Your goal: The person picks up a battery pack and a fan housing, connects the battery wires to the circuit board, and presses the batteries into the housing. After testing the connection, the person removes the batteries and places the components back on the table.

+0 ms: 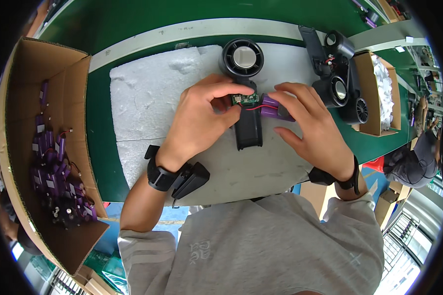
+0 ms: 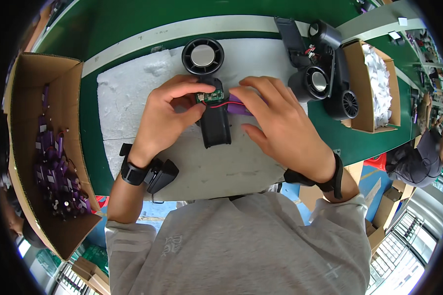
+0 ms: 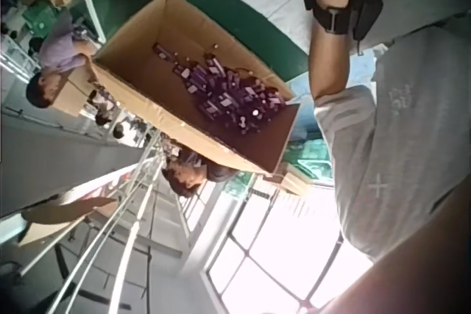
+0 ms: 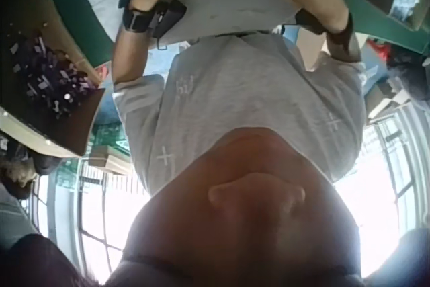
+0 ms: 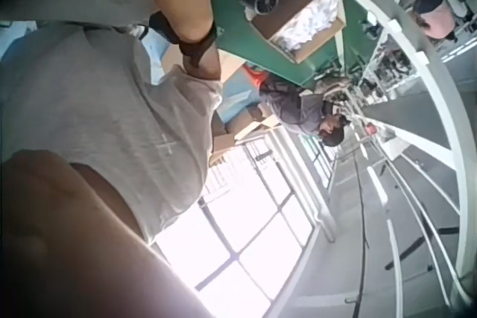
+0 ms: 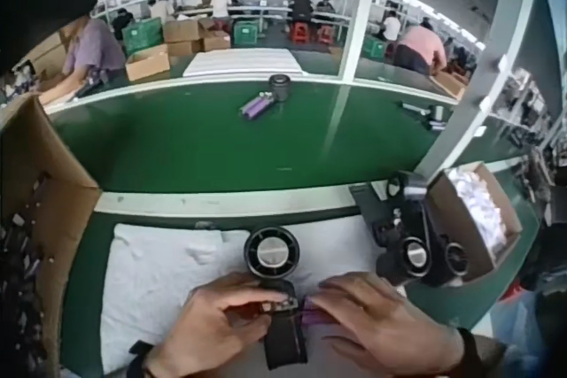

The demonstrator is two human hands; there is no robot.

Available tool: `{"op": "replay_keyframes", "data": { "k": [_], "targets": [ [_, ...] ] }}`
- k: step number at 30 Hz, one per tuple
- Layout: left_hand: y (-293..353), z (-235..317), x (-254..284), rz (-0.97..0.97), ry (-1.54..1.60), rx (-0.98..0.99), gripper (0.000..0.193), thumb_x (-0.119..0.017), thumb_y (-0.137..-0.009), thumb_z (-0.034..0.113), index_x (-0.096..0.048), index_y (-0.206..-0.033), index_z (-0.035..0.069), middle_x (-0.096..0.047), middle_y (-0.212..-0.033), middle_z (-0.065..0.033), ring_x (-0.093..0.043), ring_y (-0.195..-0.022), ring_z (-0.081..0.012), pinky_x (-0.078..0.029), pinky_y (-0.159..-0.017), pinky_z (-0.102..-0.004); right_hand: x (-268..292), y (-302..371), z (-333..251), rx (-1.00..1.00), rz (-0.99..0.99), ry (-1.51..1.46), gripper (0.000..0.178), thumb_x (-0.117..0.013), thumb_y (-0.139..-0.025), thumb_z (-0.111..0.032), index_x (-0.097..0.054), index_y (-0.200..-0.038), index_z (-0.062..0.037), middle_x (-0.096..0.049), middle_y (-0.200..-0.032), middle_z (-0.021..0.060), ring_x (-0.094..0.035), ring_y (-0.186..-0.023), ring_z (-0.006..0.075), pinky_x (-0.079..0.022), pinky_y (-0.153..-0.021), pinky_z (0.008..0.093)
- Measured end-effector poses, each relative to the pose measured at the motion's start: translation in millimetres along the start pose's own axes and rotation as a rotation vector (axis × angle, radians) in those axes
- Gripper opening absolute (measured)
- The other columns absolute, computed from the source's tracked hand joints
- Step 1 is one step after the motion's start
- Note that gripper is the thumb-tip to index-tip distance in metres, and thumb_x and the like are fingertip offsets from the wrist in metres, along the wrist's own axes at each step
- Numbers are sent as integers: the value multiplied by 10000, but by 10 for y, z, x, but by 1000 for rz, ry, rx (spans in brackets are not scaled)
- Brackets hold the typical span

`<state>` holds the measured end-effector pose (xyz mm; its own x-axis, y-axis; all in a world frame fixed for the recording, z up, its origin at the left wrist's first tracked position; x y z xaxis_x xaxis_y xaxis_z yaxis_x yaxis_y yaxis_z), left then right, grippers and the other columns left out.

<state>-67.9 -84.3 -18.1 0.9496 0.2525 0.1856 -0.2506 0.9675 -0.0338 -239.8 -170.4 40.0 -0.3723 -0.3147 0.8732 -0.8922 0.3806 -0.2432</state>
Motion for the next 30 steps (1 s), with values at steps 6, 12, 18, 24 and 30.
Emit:
{"op": "replay_keyframes", "data": {
  "k": [6,12,18,24,30],
  "targets": [
    [-32,-29,-21,-37,-75,4,362,-665,-752,-90,-721,-1064,84,-611,-1106,-101,-640,-829,-133,-526,-709,-240,-210,31,344,-16,-100,-150,534,-732,-667,50,-583,-1175,-23,-619,-980,146,-635,-777,242,-518,-695,337],
    [-22,2,24,-35,-205,-87,385,-727,-705,-69,-731,-1053,95,-647,-1053,-123,-661,-819,-169,-540,-697,-255,-136,51,324,-330,-544,-844,694,-676,-696,63,-439,-1346,-1,-613,-986,153,-666,-789,204,-537,-664,323],
    [-16,-2,4,-5,-334,-186,406,-781,-663,-22,-740,-1044,112,-666,-1045,-138,-668,-773,-190,-549,-676,-269,-236,140,270,-577,-636,-1515,825,-707,-690,49,-321,-1416,-13,-594,-1008,141,-681,-852,249,-564,-724,328],
    [10,28,-25,33,-432,-275,408,-799,-657,3,-744,-1044,117,-677,-1048,-142,-665,-714,-174,-545,-625,-266,-146,151,265,-624,-632,-1437,852,-834,-609,-36,-403,-1343,-4,-571,-1067,141,-636,-994,282,-551,-787,363],
    [-7,43,-40,13,-447,-294,396,-801,-671,26,-742,-1052,118,-676,-1047,-155,-663,-701,-183,-545,-613,-274,-150,15,228,41,-306,-807,746,-878,-531,-82,-547,-1193,6,-592,-1111,157,-598,-978,291,-508,-815,402]
  ]
}}
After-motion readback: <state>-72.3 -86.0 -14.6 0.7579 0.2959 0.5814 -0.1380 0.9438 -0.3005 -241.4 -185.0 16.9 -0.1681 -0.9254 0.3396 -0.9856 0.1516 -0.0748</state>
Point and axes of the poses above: each hand's wrist, its own y-axis away from the middle knuckle, its own x-axis out of the back of the hand, z = x × y, the point moved 3 cm from there along -y, towards the middle knuckle
